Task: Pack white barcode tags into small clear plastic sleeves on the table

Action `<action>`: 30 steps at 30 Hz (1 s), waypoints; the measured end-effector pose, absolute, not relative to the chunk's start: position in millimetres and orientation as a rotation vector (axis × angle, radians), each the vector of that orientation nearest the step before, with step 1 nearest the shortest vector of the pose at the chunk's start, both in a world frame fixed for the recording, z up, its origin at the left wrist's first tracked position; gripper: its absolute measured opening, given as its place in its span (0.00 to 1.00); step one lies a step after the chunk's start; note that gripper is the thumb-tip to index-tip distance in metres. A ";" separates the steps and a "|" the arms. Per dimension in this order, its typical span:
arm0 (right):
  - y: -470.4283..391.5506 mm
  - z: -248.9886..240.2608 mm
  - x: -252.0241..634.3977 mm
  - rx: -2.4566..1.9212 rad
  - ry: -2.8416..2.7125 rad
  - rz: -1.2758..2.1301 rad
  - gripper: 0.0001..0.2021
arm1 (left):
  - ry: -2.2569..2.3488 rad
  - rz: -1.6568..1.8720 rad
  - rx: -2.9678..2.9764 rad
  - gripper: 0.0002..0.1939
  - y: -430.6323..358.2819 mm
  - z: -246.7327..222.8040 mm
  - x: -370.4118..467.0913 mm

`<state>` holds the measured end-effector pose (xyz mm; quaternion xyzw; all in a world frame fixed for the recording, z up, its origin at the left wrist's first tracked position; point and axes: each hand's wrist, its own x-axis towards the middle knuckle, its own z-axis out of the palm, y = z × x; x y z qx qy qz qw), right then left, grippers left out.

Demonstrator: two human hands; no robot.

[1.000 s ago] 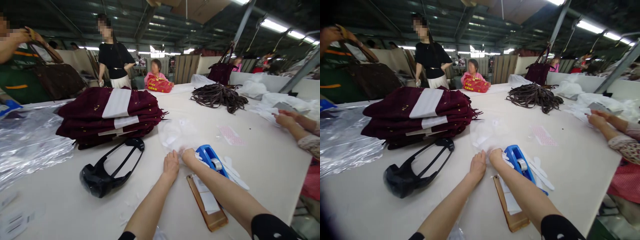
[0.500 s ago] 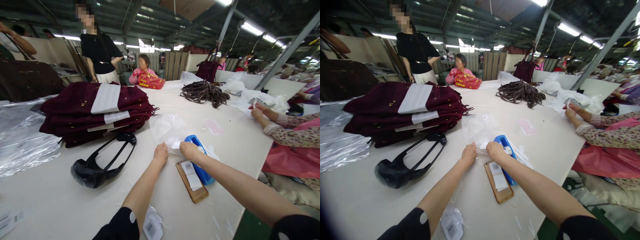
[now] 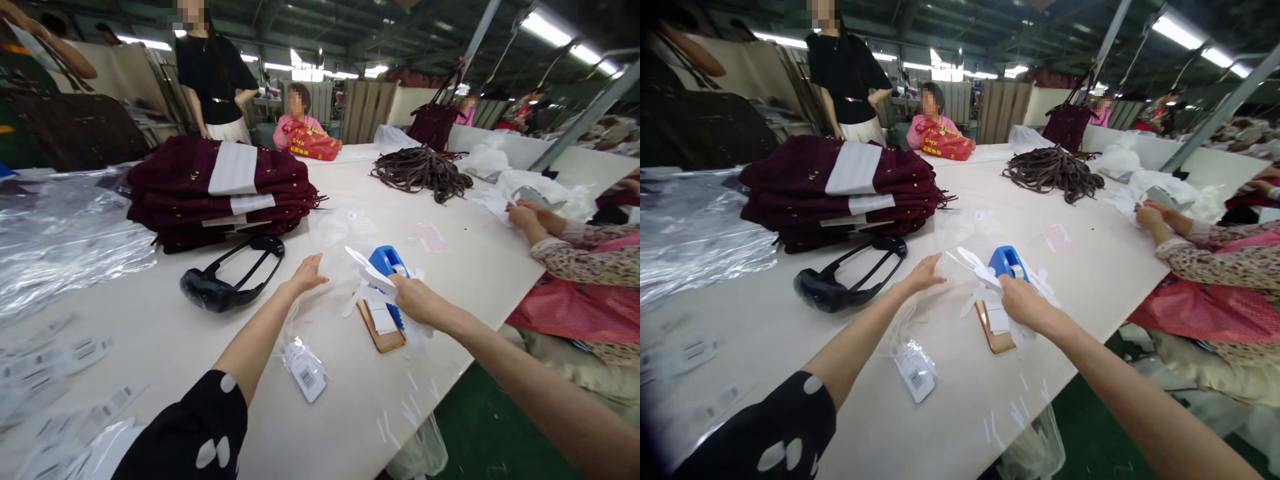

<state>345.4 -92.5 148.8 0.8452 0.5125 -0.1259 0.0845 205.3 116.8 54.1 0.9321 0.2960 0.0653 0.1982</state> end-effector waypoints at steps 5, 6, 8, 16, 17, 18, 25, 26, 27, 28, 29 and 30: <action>-82.3 100.5 306.9 2.685 1.459 -0.117 0.13 | 1.140 0.237 2.496 0.16 105.6 61.5 166.8; -78.0 91.3 301.1 2.730 1.425 -0.064 0.12 | 1.156 0.214 2.473 0.14 97.4 59.4 165.9; -71.1 76.9 293.4 2.792 1.399 -0.017 0.11 | 1.134 0.155 2.431 0.12 74.9 52.6 172.5; -76.5 57.1 294.2 2.865 1.343 0.009 0.11 | 1.197 0.153 2.239 0.16 -9.3 31.2 241.5; -78.4 56.8 293.6 2.863 1.340 -0.012 0.12 | 1.215 0.154 2.207 0.15 -11.8 30.4 245.6; -80.1 57.0 292.4 2.858 1.345 -0.035 0.12 | 1.223 0.150 2.174 0.15 -12.6 29.5 248.1; -83.9 52.6 277.3 2.745 1.451 0.185 0.13 | 1.241 0.106 1.948 0.16 -10.7 21.7 239.8; -83.2 48.0 276.0 2.711 1.491 0.257 0.13 | 1.246 0.116 1.929 0.16 -14.1 22.0 234.6; -82.2 42.5 274.9 2.675 1.529 0.319 0.13 | 1.246 0.130 1.916 0.15 -18.5 22.9 227.7; -80.9 36.5 273.9 2.643 1.559 0.368 0.14 | 1.237 0.148 1.911 0.15 -23.7 24.4 218.8; -79.3 30.7 273.0 2.618 1.583 0.400 0.15 | 1.223 0.172 1.913 0.14 -29.6 26.4 207.6; -77.8 25.7 272.0 2.597 1.613 0.415 0.15 | 1.203 0.198 1.924 0.13 -35.9 28.6 193.9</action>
